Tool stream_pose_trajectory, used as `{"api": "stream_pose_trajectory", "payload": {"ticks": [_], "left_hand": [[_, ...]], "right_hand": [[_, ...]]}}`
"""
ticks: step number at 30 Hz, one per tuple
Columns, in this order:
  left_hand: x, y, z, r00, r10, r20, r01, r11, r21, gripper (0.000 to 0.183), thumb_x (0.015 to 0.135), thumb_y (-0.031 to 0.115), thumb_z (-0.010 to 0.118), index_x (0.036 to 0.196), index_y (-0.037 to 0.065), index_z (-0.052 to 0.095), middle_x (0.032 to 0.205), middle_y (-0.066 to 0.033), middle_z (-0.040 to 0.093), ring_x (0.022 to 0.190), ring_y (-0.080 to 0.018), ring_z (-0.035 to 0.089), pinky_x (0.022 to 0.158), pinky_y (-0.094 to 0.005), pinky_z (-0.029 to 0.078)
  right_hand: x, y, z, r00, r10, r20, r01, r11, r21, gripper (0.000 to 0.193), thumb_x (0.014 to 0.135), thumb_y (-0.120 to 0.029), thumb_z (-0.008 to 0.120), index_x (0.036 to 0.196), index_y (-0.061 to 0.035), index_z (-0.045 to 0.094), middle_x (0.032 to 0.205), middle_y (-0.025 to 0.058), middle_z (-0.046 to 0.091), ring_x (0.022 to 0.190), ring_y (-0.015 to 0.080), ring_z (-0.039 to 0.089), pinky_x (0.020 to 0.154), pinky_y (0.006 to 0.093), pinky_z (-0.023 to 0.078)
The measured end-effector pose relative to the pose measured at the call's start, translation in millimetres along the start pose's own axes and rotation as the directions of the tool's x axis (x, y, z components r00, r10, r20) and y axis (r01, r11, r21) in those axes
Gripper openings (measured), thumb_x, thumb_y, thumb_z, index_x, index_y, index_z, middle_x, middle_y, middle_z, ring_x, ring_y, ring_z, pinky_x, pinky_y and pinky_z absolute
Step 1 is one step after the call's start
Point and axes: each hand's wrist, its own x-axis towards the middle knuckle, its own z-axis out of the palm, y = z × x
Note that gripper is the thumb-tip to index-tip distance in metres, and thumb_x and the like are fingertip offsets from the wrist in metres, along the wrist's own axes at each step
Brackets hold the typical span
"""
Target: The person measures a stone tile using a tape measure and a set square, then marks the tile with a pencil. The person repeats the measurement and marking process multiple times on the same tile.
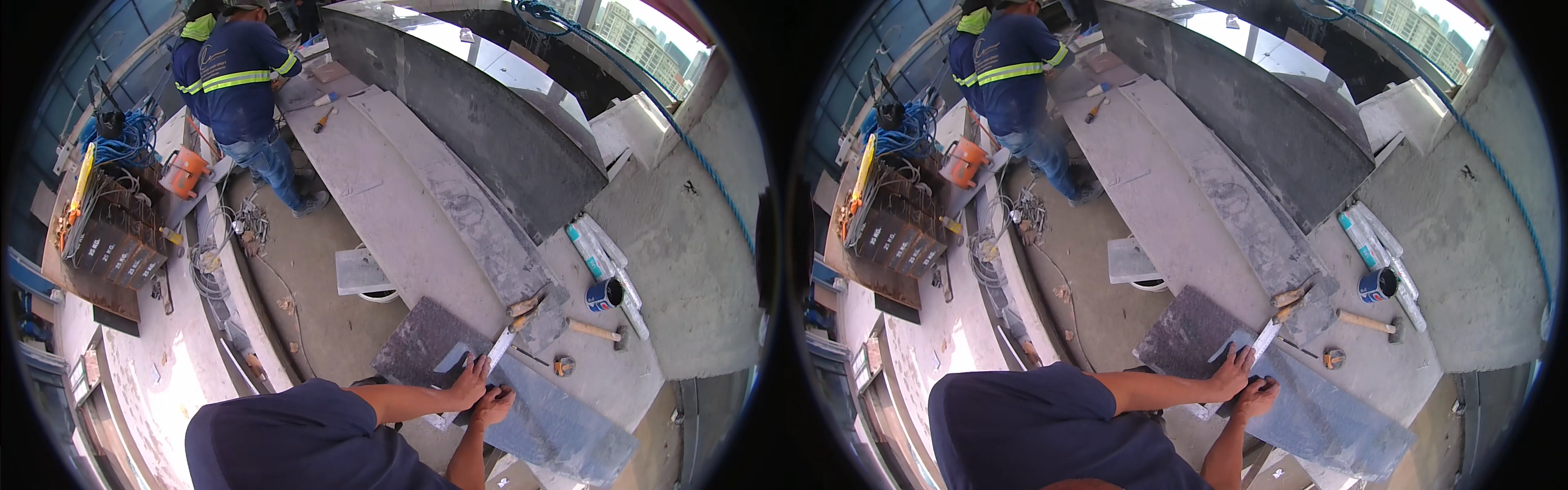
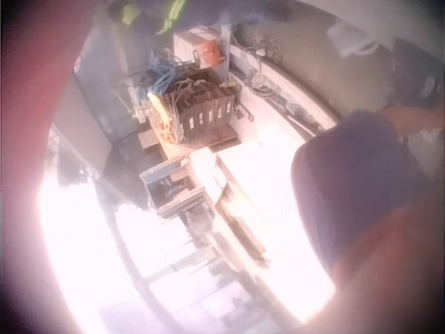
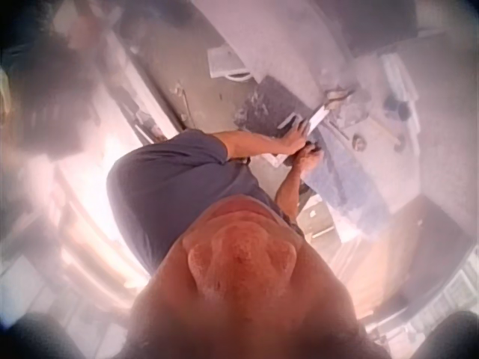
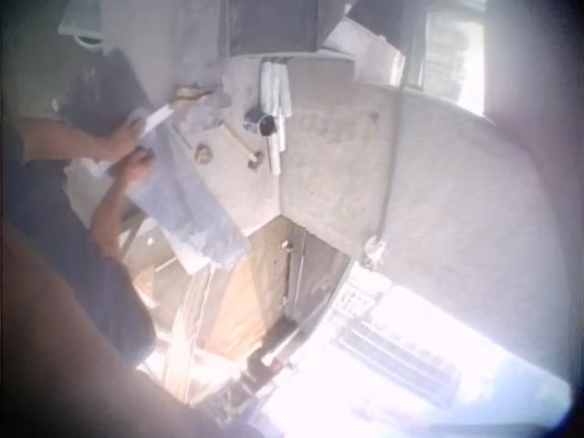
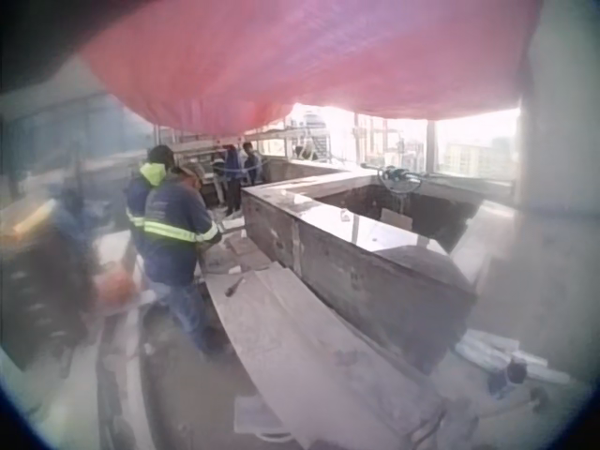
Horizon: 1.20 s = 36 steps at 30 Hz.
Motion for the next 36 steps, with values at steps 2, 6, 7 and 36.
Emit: {"api": "stream_pose_trajectory", "payload": {"ticks": [2,6,7,36], "left_hand": [[3.2,-1.2,4.4,1.000,-0.009,-0.010,0.009,1.000,-0.024,0.064,0.101,0.026,0.055,0.153,-0.011,0.054,0.167,-0.0298,0.042,0.158,-0.0467,0.034,0.124,-0.0752,0.023],[7.8,1.0,9.0,1.000,0.003,0.024,-0.002,0.999,-0.054,0.066,0.101,0.027,0.055,0.154,-0.010,0.053,0.169,-0.0311,0.039,0.160,-0.0475,0.030,0.123,-0.0757,0.022],[8.4,0.8,8.1,0.999,0.011,0.042,-0.009,0.998,-0.060,0.066,0.101,0.028,0.056,0.154,-0.010,0.054,0.169,-0.0318,0.039,0.160,-0.0480,0.030,0.123,-0.0758,0.022],[4.9,-7.6,-16.9,0.994,0.088,0.059,-0.079,0.987,-0.138,0.052,0.106,0.034,0.052,0.147,0.006,0.067,0.166,-0.0364,0.040,0.156,-0.0563,0.034,0.119,-0.0802,0.025]], "right_hand": [[-1.4,-5.9,-0.1,1.000,0.021,-0.004,-0.021,1.000,-0.022,0.021,0.094,-0.021,0.062,0.105,-0.0045,0.068,0.102,0.0151,0.072,0.093,0.0408,0.070,0.081,0.0515,0.054],[-3.1,-6.9,1.7,0.998,0.066,0.003,-0.066,0.996,-0.055,0.023,0.096,-0.025,0.061,0.109,-0.0069,0.067,0.103,0.0136,0.073,0.092,0.0403,0.071,0.079,0.0521,0.054],[-2.7,-4.6,4.5,0.997,0.083,0.003,-0.083,0.994,-0.065,0.024,0.097,-0.026,0.061,0.111,-0.0074,0.066,0.104,0.0135,0.073,0.093,0.0402,0.071,0.078,0.0523,0.054],[-5.8,-7.8,10.3,0.999,0.047,0.010,-0.045,0.984,-0.174,0.025,0.103,-0.033,0.057,0.116,-0.0120,0.064,0.111,0.0089,0.074,0.095,0.0366,0.072,0.074,0.0516,0.055]]}}
